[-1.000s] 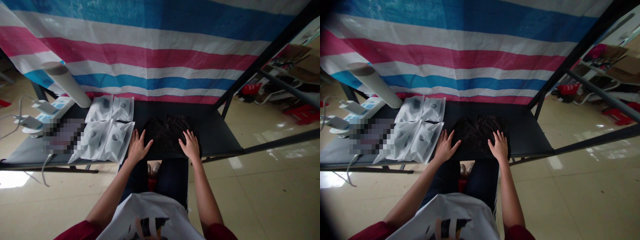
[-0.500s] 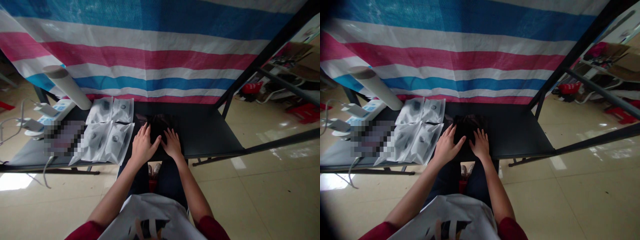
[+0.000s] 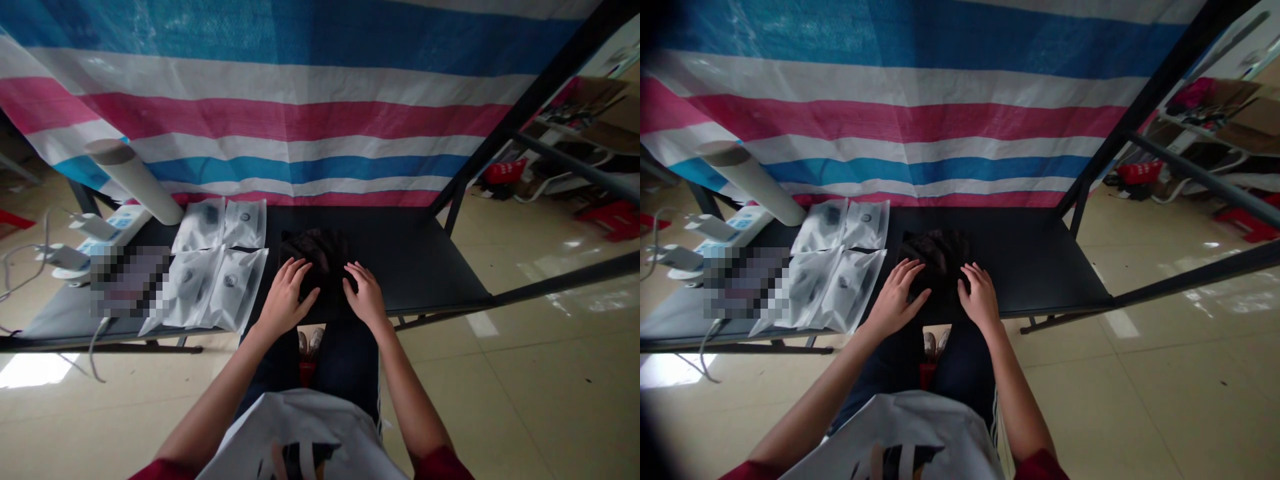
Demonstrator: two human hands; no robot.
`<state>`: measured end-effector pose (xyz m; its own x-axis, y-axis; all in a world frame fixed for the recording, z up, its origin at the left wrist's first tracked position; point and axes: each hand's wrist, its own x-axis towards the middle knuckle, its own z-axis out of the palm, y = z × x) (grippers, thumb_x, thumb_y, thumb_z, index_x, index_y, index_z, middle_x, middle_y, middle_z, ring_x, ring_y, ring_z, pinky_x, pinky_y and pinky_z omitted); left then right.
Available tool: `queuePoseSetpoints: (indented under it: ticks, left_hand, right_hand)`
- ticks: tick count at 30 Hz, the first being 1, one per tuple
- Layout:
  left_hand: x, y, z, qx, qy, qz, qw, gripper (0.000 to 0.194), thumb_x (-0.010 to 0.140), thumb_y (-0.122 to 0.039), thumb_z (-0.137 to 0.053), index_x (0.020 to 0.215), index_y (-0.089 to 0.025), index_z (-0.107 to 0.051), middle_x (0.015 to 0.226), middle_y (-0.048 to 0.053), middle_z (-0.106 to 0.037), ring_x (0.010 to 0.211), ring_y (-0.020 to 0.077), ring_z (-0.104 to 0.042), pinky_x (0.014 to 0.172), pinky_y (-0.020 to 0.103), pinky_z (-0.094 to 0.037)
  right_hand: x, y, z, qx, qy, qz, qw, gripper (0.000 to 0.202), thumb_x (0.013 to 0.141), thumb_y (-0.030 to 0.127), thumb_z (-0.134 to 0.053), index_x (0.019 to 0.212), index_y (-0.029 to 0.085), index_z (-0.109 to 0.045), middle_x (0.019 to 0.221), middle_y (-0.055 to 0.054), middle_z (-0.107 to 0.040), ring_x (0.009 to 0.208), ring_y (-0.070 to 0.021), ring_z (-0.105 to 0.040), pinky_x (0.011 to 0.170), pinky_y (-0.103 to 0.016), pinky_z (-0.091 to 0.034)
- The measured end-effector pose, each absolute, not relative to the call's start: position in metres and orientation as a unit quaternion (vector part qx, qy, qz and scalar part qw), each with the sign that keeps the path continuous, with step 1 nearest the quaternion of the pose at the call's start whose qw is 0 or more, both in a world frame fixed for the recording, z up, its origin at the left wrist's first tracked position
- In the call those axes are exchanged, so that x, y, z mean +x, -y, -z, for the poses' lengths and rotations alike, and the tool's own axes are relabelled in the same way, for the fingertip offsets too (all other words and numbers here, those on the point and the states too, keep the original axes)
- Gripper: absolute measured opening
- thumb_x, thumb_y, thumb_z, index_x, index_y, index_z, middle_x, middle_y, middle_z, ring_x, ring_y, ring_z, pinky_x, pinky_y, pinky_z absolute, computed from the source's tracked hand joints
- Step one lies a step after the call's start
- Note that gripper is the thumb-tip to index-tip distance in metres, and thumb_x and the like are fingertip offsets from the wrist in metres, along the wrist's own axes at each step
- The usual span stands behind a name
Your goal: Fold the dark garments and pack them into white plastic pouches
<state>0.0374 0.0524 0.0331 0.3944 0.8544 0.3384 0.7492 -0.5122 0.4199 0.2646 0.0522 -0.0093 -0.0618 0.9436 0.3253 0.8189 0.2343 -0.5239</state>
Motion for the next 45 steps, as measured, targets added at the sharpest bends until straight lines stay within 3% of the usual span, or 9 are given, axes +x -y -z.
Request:
queuePoseSetpoints:
  ticks: [5, 9, 12, 17, 21, 28, 36, 39, 45]
  left_hand:
    - [0.025, -0.039, -0.002, 0.857, -0.490, -0.142, 0.075, 0.071, 0.085, -0.062, -0.054, 0.140, -0.017, -0.048, 0.147, 0.018, -0.045, 0.140, 0.0379, -0.034, 0.114, 0.057, -0.030]
    - [0.015, -0.021, -0.007, 0.890, -0.430, -0.110, 0.100, 0.089, 0.076, -0.070, -0.058, 0.148, -0.021, -0.038, 0.152, 0.015, -0.040, 0.139, 0.0359, -0.036, 0.112, 0.053, -0.035]
    - [0.003, -0.013, -0.008, 0.894, -0.416, -0.122, 0.108, 0.106, 0.066, -0.067, -0.071, 0.152, -0.022, -0.029, 0.158, 0.013, -0.030, 0.144, 0.0353, -0.028, 0.115, 0.052, -0.031]
    - [-0.016, -0.007, 0.016, 0.897, -0.413, -0.103, 0.117, 0.088, 0.072, -0.022, -0.069, 0.151, -0.023, -0.030, 0.157, 0.009, -0.033, 0.146, 0.0283, -0.027, 0.118, 0.049, -0.030]
    - [-0.026, -0.004, 0.025, 0.899, -0.396, -0.123, 0.138, 0.079, 0.070, 0.000, -0.050, 0.145, -0.024, -0.041, 0.152, 0.003, -0.042, 0.145, 0.0210, -0.030, 0.118, 0.043, -0.034]
    - [-0.031, -0.008, 0.024, 0.893, -0.389, -0.162, 0.154, 0.078, 0.071, 0.001, -0.049, 0.144, -0.025, -0.043, 0.154, 0.004, -0.039, 0.145, 0.0236, -0.032, 0.117, 0.044, -0.037]
    - [-0.026, -0.019, 0.012, 0.866, -0.386, -0.217, 0.233, 0.038, 0.084, -0.018, -0.054, 0.121, -0.021, -0.063, 0.130, 0.007, -0.064, 0.134, 0.0259, -0.048, 0.114, 0.048, -0.039]
    - [-0.023, -0.019, 0.007, 0.864, -0.389, -0.212, 0.241, 0.046, 0.078, -0.032, -0.069, 0.122, -0.020, -0.062, 0.130, 0.010, -0.064, 0.131, 0.0289, -0.050, 0.113, 0.048, -0.039]
    - [-0.018, -0.015, 0.015, 0.842, -0.421, -0.247, 0.229, 0.039, 0.080, -0.016, -0.054, 0.118, -0.020, -0.064, 0.125, 0.008, -0.066, 0.128, 0.0249, -0.053, 0.109, 0.043, -0.043]
  right_hand:
    - [0.285, -0.026, 0.010, -0.555, 0.789, -0.131, 0.229, 0.047, 0.091, 0.047, -0.052, 0.129, 0.020, -0.060, 0.139, -0.010, -0.057, 0.137, -0.0265, -0.044, 0.115, -0.050, -0.032]
    - [0.297, -0.004, 0.007, -0.509, 0.836, -0.125, 0.164, 0.080, 0.075, 0.058, -0.068, 0.141, 0.018, -0.049, 0.151, -0.012, -0.043, 0.143, -0.0303, -0.033, 0.117, -0.051, -0.029]
    - [0.305, 0.007, 0.008, -0.489, 0.855, -0.109, 0.137, 0.095, 0.069, 0.050, -0.076, 0.150, 0.020, -0.035, 0.157, -0.010, -0.033, 0.147, -0.0319, -0.023, 0.117, -0.053, -0.028]
    - [0.321, 0.019, 0.024, -0.471, 0.871, -0.070, 0.123, 0.091, 0.071, 0.007, -0.066, 0.152, 0.025, -0.029, 0.154, -0.007, -0.039, 0.144, -0.0281, -0.032, 0.114, -0.051, -0.033]
    - [0.331, 0.023, 0.026, -0.448, 0.882, -0.049, 0.139, 0.081, 0.076, 0.001, -0.056, 0.150, 0.026, -0.035, 0.148, -0.005, -0.049, 0.137, -0.0257, -0.042, 0.107, -0.046, -0.042]
    - [0.332, 0.007, 0.027, -0.418, 0.893, -0.041, 0.160, 0.075, 0.076, -0.010, -0.039, 0.140, 0.028, -0.051, 0.147, -0.002, -0.050, 0.144, -0.0235, -0.034, 0.109, -0.049, -0.038]
    - [0.333, -0.007, 0.036, -0.484, 0.805, -0.172, 0.297, 0.032, 0.086, 0.012, -0.052, 0.110, 0.024, -0.071, 0.119, -0.007, -0.070, 0.113, -0.0243, -0.063, 0.097, -0.045, -0.048]
    - [0.329, -0.013, 0.038, -0.521, 0.763, -0.175, 0.340, 0.024, 0.088, 0.019, -0.052, 0.099, 0.022, -0.073, 0.109, -0.009, -0.073, 0.100, -0.0247, -0.067, 0.089, -0.043, -0.052]
    - [0.327, -0.015, 0.041, -0.534, 0.735, -0.197, 0.368, 0.020, 0.091, 0.029, -0.052, 0.095, 0.021, -0.070, 0.102, -0.010, -0.073, 0.096, -0.0247, -0.068, 0.087, -0.039, -0.051]
